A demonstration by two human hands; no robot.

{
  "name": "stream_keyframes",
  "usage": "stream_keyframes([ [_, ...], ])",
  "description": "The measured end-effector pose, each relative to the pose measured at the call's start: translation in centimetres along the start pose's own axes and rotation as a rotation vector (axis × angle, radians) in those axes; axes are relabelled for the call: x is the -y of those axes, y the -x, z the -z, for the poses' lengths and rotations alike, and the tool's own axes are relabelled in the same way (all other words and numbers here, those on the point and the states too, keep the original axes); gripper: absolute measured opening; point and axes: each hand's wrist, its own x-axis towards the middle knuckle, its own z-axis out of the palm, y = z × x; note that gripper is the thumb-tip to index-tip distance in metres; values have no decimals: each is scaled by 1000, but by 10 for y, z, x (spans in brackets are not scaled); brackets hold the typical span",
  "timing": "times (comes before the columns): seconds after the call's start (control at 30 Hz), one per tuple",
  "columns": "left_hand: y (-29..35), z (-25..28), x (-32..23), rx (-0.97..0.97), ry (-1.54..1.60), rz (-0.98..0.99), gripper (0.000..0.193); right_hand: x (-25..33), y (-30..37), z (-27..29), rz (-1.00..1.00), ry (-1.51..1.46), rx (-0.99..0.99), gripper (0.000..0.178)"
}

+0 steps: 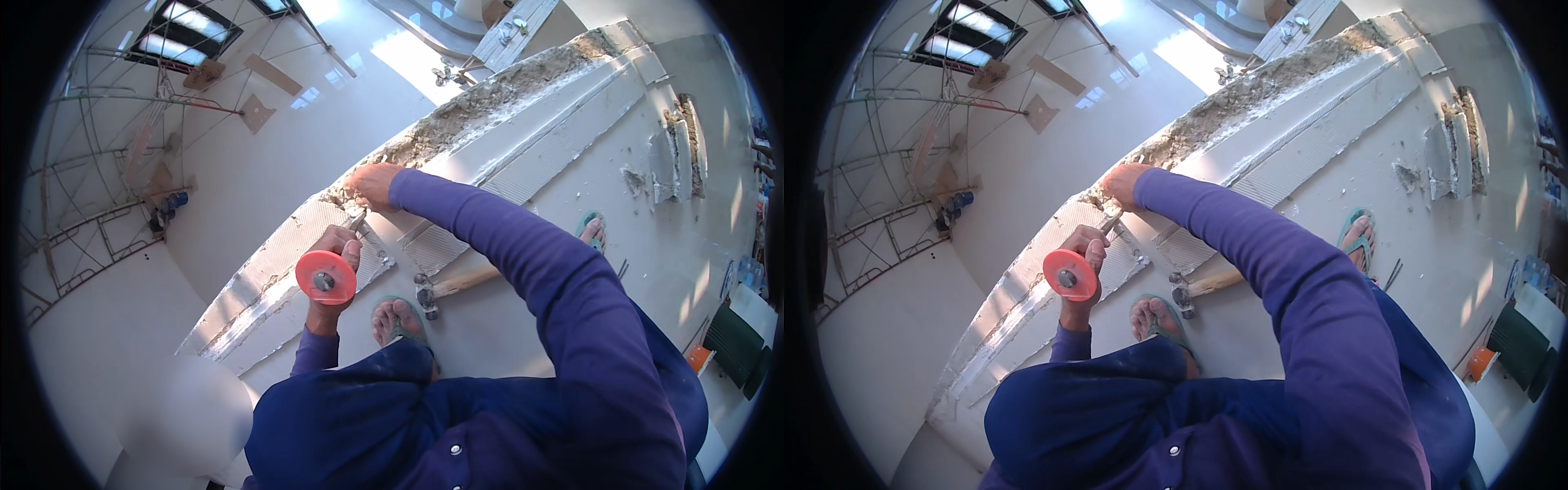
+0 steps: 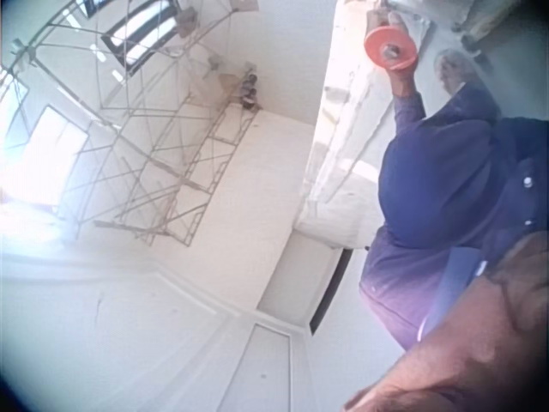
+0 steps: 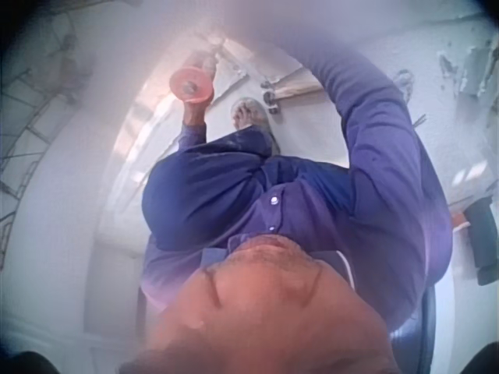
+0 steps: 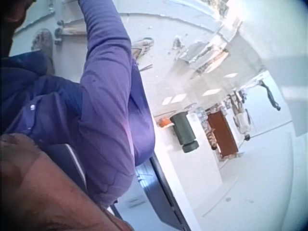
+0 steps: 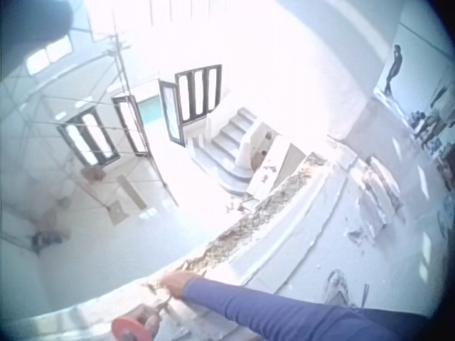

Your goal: The person installs a white decorative molding strip along a wall ledge using a hammer and a red plastic setting tool. They repeatedly tap the tool to secure the molding, scrape away excess material with a chisel, and measure the strip with a tape measure.

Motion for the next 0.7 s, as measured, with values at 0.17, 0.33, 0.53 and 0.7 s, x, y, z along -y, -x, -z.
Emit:
stream_keyframes([
  [0.17, 12, -5, -2, 6, -85, -130, 30, 0, -17, -19, -65, -85, 33, 33],
  [0.33, 22, -13, -4, 65, -252, -283, 28, 3, -27, -17, -56, -84, 84, 34],
  [0.53, 3, 10, -21, -68, 72, -116, 28, 7, -44, -7, 25, 21, 204, 45],
  [0.7, -9, 29, -44, -143, 260, -98, 21, -3, -59, -10, 24, -56, 238, 48],
])
